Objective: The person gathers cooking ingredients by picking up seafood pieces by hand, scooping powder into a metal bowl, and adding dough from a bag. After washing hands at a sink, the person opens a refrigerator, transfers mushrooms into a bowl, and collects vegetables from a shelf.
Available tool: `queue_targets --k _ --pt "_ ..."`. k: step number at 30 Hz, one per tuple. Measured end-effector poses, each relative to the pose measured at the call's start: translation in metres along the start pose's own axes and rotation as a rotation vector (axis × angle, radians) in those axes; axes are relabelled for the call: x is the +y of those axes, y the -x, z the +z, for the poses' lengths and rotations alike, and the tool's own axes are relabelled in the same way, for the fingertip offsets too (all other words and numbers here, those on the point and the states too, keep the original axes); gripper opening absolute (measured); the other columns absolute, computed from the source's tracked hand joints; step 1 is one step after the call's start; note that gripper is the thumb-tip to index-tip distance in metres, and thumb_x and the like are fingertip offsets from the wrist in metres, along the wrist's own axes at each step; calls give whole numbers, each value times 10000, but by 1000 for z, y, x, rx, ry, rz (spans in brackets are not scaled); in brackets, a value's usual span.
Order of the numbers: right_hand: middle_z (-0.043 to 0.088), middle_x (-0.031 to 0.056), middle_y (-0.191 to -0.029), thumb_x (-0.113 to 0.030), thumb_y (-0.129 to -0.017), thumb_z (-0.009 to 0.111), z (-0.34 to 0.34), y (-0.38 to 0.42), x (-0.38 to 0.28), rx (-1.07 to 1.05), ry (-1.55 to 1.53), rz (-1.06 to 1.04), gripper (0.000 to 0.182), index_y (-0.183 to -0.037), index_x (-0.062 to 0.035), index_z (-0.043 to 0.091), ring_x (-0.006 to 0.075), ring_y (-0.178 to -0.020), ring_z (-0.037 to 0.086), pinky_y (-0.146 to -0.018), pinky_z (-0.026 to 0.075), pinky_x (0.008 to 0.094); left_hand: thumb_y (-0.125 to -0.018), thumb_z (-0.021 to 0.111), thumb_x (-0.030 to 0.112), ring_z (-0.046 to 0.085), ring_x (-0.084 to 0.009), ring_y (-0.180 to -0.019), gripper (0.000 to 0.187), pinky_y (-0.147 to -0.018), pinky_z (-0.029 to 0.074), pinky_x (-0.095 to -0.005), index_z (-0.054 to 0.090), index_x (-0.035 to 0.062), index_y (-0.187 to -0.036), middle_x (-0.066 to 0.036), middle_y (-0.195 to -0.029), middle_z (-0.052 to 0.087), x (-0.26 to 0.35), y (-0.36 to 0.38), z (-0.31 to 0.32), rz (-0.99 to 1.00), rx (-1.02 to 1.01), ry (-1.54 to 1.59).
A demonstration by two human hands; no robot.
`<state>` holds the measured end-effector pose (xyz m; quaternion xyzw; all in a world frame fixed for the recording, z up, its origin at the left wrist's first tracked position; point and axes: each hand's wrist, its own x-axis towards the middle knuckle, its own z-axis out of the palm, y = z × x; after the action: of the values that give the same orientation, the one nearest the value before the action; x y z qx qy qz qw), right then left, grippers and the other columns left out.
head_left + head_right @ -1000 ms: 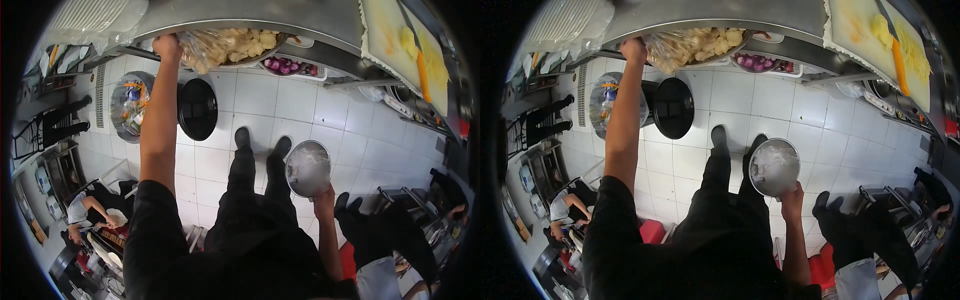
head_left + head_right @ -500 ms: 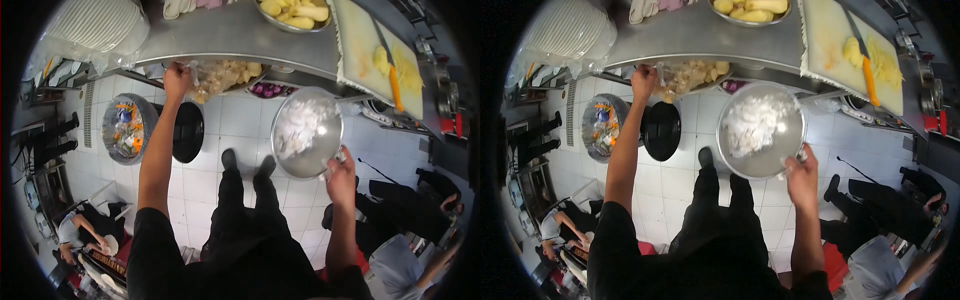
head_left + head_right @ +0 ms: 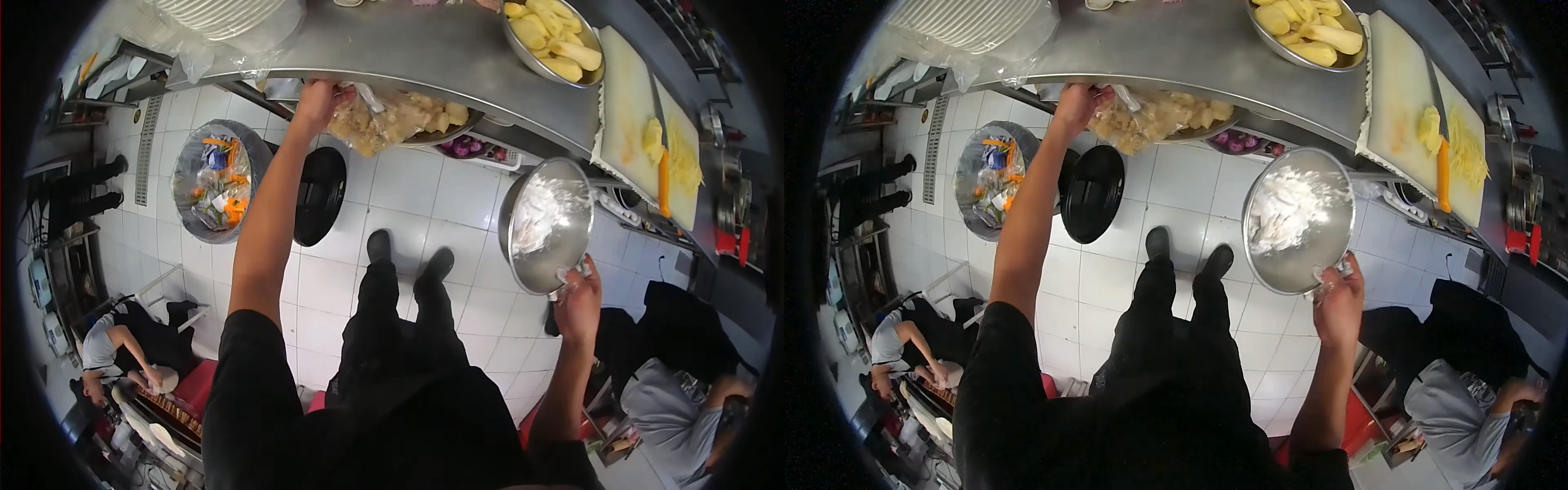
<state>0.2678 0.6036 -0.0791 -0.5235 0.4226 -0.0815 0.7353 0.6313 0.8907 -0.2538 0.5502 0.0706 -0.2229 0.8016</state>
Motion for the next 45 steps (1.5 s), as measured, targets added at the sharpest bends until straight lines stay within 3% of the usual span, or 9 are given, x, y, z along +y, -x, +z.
queue_targets --k 3,6,15,18,20,22,30,39,45 --pt "599 77 -940 0 -796 460 -7 4 15 -69 2 82 282 -1075 13 493 135 -763 590 -608 465 229 -800 566 95 588 -232 -834 211 -722 501 -334 553 -33 -967 -139 -968 582 19 23 18 112 -101 -96" --pt "589 88 -924 23 -765 455 3 9 19 -58 24 120 270 -1032 21 496 150 -783 583 -675 467 241 -751 588 -24 571 -200 -936 240 -781 467 -321 579 -7 -990 -101 -972 607 19 10 7 213 -134 -705" --pt "574 131 -879 47 -726 427 16 18 34 -45 144 208 288 -1010 57 473 179 -719 583 -598 469 260 -676 631 154 567 -335 -856 288 -789 450 -355 607 57 -946 -171 -910 603 -7 -24 13 845 170 -1378" --pt "572 136 -873 47 -721 423 11 19 42 -33 144 243 303 -1021 62 464 186 -710 582 -583 466 263 -751 580 179 567 -296 -879 251 -780 452 -363 582 59 -971 -136 -928 599 0 -29 2 650 158 -1407" --pt "568 132 -857 47 -717 422 10 20 50 -4 91 247 306 -1020 59 461 180 -683 571 -557 456 265 -800 543 204 567 -268 -881 249 -768 457 -365 553 60 -1004 -94 -949 593 -20 -54 -2 491 81 -243" --pt "564 125 -843 49 -714 423 3 20 56 -23 99 269 304 -1016 56 461 172 -664 560 -543 449 265 -840 509 215 562 -244 -888 247 -764 462 -368 524 58 -1031 -68 -971 582 -20 -49 13 343 62 342" --pt "559 122 -832 58 -708 427 -11 23 63 7 92 285 305 -1012 53 456 171 -656 552 -539 445 271 -843 522 133 537 -182 -858 160 -800 451 -318 513 46 -976 -50 -950 557 -16 -28 20 11 -67 788" --pt "558 129 -835 25 -711 429 -15 22 66 46 113 287 362 -1071 65 422 155 -604 545 -450 404 239 -786 541 -7 527 -102 -808 115 -737 419 -271 525 63 -876 4 -815 571 1 50 18 145 -71 -222" --pt "554 150 -847 29 -709 438 -27 18 83 24 118 305 368 -1073 76 413 175 -622 546 -465 408 252 -784 575 55 523 -119 -779 117 -717 417 -281 532 98 -884 6 -859 562 7 42 16 52 -102 272"
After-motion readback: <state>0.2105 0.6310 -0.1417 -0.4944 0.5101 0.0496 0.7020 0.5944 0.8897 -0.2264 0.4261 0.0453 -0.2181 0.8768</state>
